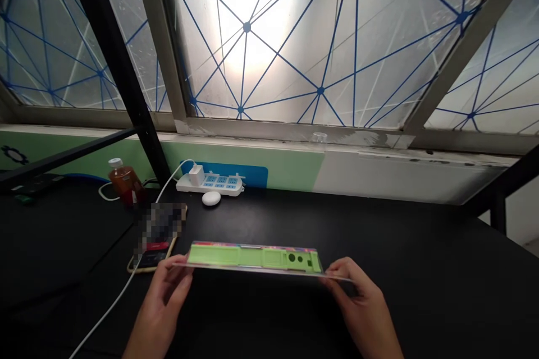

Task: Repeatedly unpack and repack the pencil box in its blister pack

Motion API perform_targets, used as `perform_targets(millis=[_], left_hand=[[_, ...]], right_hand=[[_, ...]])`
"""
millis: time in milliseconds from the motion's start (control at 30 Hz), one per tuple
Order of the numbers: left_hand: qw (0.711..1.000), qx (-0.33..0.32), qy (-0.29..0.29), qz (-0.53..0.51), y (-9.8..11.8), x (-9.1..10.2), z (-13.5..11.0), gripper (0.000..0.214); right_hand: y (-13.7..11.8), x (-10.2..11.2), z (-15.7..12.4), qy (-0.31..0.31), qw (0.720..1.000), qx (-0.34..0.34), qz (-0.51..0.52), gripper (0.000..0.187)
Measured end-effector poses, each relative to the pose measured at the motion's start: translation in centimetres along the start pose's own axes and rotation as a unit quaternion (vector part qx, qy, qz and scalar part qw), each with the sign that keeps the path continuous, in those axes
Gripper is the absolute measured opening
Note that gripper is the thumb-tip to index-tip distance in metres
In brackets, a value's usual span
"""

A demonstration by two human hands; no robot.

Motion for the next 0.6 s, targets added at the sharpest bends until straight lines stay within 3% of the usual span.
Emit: perform_targets(millis=[133,267,433,600], left_hand=[[0.999,-0.024,-0.022,-0.008,0.8,-0.6,-0.3,0.068],[0.995,-0.035,-0.084,0.036,0.7,-1.2,-0.1,0.057],[0.993,-0.004,-0.054,0.108,-0.3,-1.6,0.1,0.040],[0.982,-0.050,-0.008,0.182,-0.3,-2.3,0.0,0.045]], right_hand=[[0.7,-0.3,0.1,-0.038,0.999,0.022,-0.030,0.026],[0.9,-0.2,0.1,-0.055,0.997,0.047,-0.041,0.022],[1.3,-1.6,-0.2,-0.148,0.979,0.066,-0.127,0.048],[1.3,-3.0,-1.1,-0.224,0.944,0.122,-0.209,0.074]])
Point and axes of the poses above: each hand's wrist, its own z-axis towards the middle knuckle, its own x-axis out of the back of the hand, y = z × x, the point moved 4 cm from there along z, towards the middle knuckle, and after that the axes turned 1 degree about -y, right-handed, at the moved point
